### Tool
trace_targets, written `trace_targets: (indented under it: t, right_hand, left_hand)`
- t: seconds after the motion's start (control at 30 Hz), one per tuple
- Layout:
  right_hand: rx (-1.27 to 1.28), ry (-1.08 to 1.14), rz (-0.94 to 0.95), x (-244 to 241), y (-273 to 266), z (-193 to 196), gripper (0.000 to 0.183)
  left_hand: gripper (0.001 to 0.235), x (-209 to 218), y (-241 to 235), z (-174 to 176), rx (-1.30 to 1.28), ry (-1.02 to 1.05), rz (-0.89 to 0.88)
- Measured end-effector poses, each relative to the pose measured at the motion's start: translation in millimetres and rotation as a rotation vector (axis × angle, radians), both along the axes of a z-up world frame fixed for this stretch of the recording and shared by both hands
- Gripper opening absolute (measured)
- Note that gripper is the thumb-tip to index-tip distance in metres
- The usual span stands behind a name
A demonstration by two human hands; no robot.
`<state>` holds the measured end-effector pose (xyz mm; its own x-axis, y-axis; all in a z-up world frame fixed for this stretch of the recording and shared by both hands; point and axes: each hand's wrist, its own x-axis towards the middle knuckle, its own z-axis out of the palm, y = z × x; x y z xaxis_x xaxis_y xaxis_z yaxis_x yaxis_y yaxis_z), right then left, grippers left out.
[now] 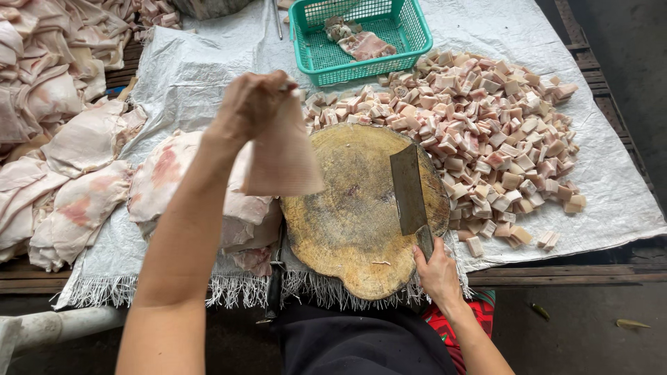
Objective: The person cuts pieces of pig skin into smaller squares and strips using a cleaver on a wooden cutting board.
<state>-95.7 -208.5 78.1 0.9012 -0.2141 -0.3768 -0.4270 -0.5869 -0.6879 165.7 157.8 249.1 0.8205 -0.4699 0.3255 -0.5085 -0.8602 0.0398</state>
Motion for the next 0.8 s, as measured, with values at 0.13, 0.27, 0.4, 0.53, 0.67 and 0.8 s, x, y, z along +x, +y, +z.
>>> trace_targets:
  t: [0.13,0.27,0.4,0.53,0.67,0.8]
  right_hand:
    - [0.023,0.003,-0.012,0,-3,0,0.049]
    - [0.081,0.051,-0.053,0,-6,3,0.048]
    - [0.085,0.067,-0.055,2,-10,-7,0.048]
    - [-0.111,-0.201,0.082,2,-12,-30,0.044]
    - [-0.055,0.009,0.043,3,-11,-25,0.043]
    - [0.011,0.045,-0.011,3,-6,-11,0.042]
  left_hand:
    - [0.032,-16,-53,-45,-0.197,0.280,0.006]
    - [0.030,-45,-35,-113,-0.450,0.628,0.266]
    - [0.050,-97,-34,-192,-0.115,0.547,0.551]
    - [0.095,-109,-108,-197,-0.030,0.616,0.307]
    - [0.112,-123,-167,-192,0.202,0.782,0.300]
    - [0.081,-126,-161,-265,0.084,0.372,0.304]
